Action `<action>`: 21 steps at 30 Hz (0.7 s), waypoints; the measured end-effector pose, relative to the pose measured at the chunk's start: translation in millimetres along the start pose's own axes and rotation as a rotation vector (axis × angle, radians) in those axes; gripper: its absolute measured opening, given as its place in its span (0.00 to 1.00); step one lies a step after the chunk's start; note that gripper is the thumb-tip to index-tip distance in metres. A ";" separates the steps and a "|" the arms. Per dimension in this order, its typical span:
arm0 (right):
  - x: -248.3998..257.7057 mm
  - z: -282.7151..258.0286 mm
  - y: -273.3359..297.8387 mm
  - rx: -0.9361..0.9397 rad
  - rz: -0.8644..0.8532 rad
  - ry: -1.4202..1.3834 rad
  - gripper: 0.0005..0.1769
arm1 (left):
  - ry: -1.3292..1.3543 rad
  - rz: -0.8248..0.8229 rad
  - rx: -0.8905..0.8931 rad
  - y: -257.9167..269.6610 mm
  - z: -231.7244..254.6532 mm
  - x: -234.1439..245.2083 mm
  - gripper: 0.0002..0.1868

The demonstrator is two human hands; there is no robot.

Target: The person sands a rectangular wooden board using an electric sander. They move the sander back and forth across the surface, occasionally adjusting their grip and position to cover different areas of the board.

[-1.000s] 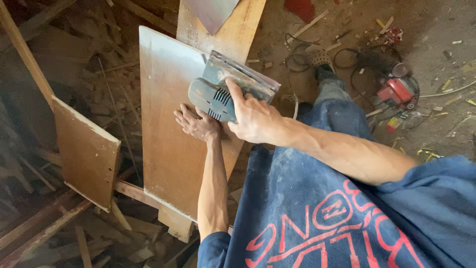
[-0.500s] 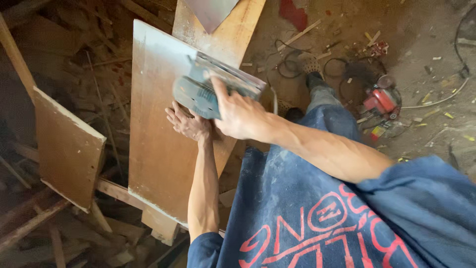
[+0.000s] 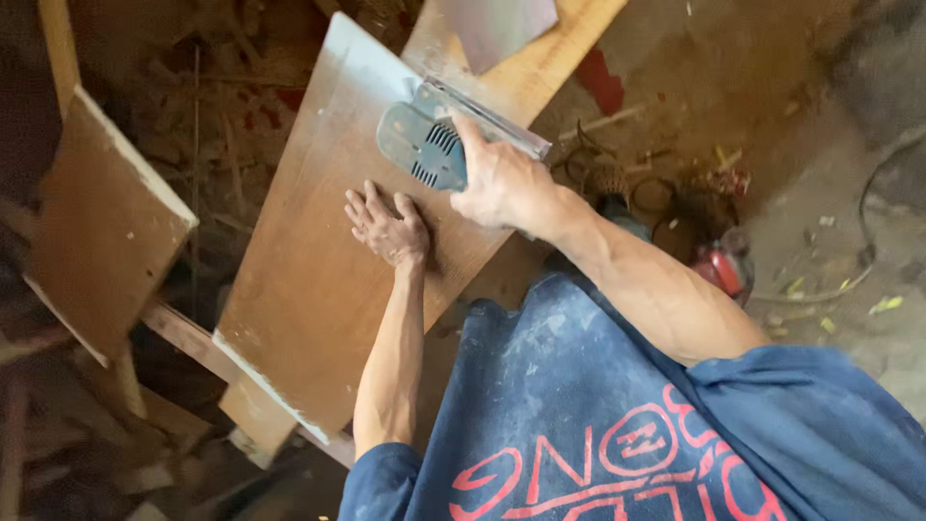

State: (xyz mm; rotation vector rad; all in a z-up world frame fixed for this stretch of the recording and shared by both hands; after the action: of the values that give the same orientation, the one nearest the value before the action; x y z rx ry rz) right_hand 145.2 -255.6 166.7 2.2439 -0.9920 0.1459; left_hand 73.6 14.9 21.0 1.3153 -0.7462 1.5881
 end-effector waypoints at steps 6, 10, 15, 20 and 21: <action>-10.4 -8.5 17.1 0.106 0.004 0.113 0.53 | 0.024 0.022 0.021 2.6 3.5 -1.3 0.34; -33.5 -10.0 27.4 0.122 0.021 0.119 0.54 | 0.046 0.062 0.026 2.8 10.2 5.0 0.33; -22.1 -23.5 -13.7 0.114 0.030 0.121 0.47 | 0.084 0.079 0.051 8.7 16.0 10.9 0.33; 7.3 -54.0 -67.2 0.019 -0.025 -0.107 0.31 | 0.096 0.089 0.057 9.5 23.4 19.9 0.34; 10.7 -66.9 -77.1 0.054 -0.037 -0.076 0.27 | 0.108 0.088 0.062 9.0 23.1 20.3 0.34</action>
State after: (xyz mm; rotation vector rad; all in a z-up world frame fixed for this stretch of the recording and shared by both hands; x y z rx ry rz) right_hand 216.7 -183.3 180.7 2.3310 -0.9960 0.0728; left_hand 74.6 -3.6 47.2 1.2448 -0.7013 1.7511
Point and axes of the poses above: each hand's wrist, its own y-axis away from the middle knuckle, its own x-axis out of the back of the hand, z = x × y, the point moved 8 cm from there along -y, towards the middle knuckle, and after that the axes turned 12 degrees about -z, right-handed, at the moved point
